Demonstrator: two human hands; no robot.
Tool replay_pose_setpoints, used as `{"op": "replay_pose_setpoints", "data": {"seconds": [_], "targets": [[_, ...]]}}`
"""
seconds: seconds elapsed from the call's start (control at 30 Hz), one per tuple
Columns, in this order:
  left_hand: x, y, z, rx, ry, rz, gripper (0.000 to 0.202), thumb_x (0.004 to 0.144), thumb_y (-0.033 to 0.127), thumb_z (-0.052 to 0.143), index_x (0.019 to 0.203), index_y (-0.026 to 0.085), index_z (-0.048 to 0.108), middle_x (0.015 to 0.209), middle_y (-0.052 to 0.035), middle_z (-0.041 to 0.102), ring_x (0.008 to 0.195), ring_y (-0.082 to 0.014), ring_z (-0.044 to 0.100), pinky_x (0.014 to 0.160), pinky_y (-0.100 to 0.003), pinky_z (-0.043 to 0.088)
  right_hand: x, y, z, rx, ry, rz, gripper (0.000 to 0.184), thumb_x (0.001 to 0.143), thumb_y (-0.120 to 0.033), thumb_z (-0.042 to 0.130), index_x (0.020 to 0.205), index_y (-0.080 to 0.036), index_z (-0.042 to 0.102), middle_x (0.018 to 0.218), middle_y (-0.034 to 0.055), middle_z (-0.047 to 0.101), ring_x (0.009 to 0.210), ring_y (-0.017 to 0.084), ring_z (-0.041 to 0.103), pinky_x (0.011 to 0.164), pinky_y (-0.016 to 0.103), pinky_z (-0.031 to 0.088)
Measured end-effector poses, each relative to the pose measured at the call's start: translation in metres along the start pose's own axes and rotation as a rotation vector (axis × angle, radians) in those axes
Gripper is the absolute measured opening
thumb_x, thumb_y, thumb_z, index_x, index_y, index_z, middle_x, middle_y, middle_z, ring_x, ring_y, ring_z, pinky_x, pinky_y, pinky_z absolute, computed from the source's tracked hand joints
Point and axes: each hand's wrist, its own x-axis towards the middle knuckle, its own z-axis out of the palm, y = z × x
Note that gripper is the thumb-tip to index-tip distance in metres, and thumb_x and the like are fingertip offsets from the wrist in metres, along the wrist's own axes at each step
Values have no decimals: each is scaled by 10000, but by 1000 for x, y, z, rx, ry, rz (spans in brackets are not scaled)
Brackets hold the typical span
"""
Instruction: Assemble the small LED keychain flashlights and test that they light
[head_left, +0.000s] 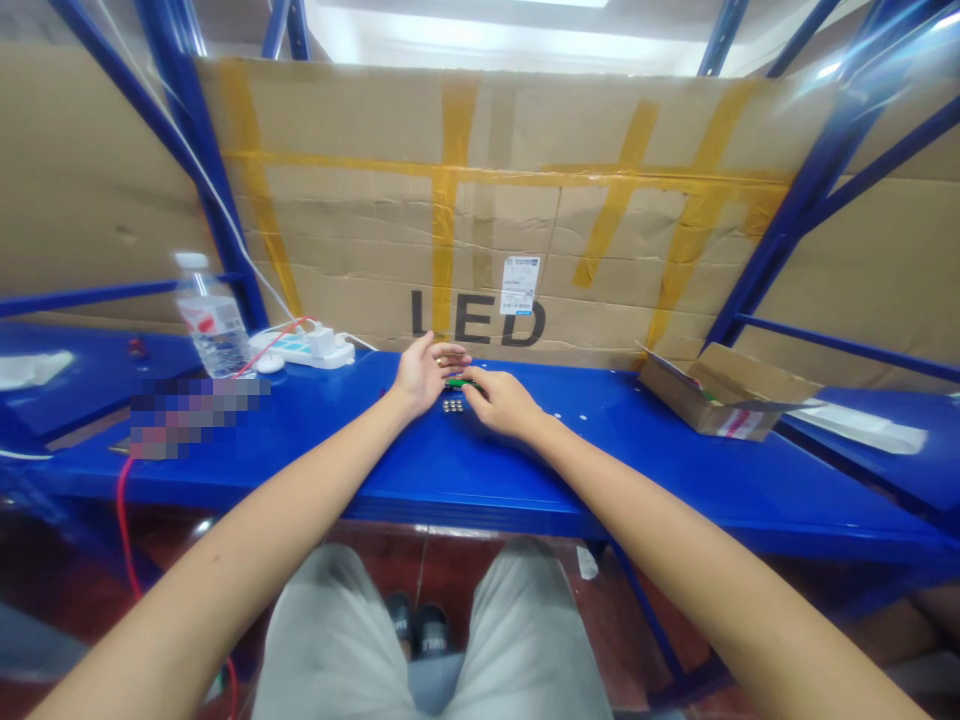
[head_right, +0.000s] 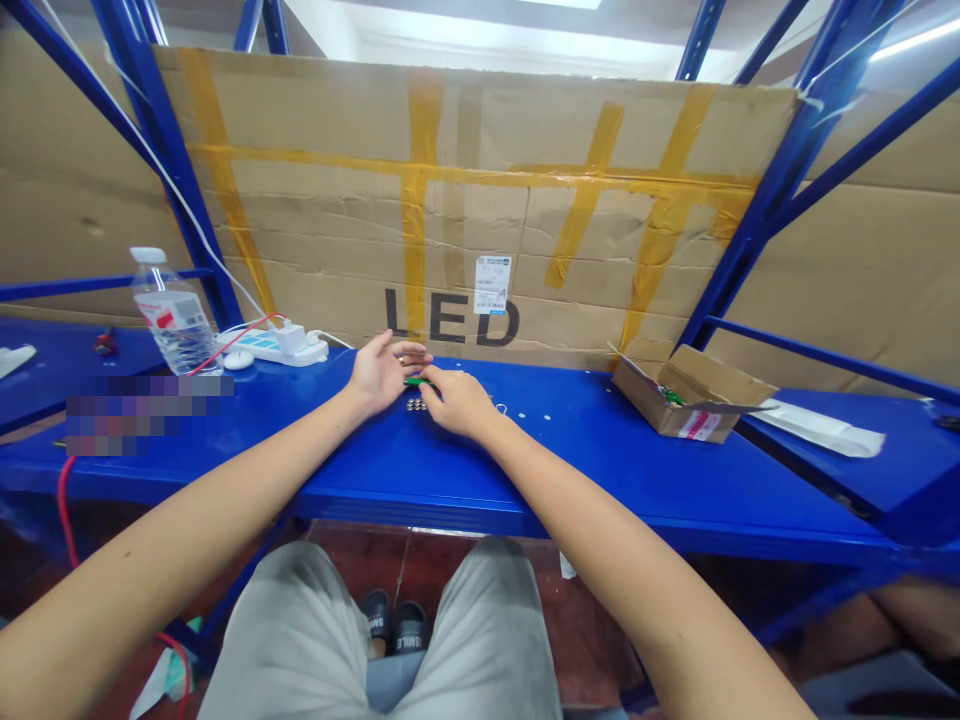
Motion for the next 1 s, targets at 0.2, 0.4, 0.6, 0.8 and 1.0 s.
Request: {"op": "replay_pose_setpoints", "data": {"seconds": [0.2, 0.4, 0.6, 0.8, 1.0], "targets": [[-1, -1, -1, 19, -20, 15, 538, 936, 509, 373, 794, 113, 709, 827, -152, 724, 791, -237, 677, 761, -359, 523, 0, 1, -1, 6, -8, 28, 252, 976, -230, 452, 1109, -175, 659, 1094, 97, 743, 1000, 233, 683, 856, 300, 456], [3, -1, -5, 93, -29, 28, 519, 886, 575, 434, 819, 137, 705, 875, -140, 725, 806, -242, 671, 753, -370, 517, 1, 3, -1, 43, 10, 40, 258, 974, -235, 460, 1144, -181, 647, 1130, 98, 733, 1020, 224, 673, 880, 302, 452], [4, -5, -13, 782, -135, 239, 227, 721, 366, 742, 794, 152, 727, 710, -43, 684, 689, -183, 602, 687, -306, 453, 4, 21, -7, 78, 51, 147, 233, 963, -254, 498, 1091, -162, 669, 1015, 103, 746, 927, 230, 675, 808, 305, 463], [7, -5, -21, 941, -193, 306, 235, 784, 381, 703, 812, 150, 736, 754, -66, 711, 720, -199, 619, 718, -322, 459, 14, 40, -8, 143, -33, 52, 221, 945, -203, 543, 1094, -148, 697, 1085, 105, 740, 1003, 216, 665, 890, 315, 467], [12, 2, -41, 1114, -126, 361, 91, 744, 282, 744, 753, 192, 743, 745, -46, 705, 706, -193, 585, 710, -300, 423, 25, 45, 4, 123, -129, 141, 252, 918, -163, 588, 1157, -146, 667, 1155, 121, 716, 1047, 211, 648, 923, 326, 465]]}}
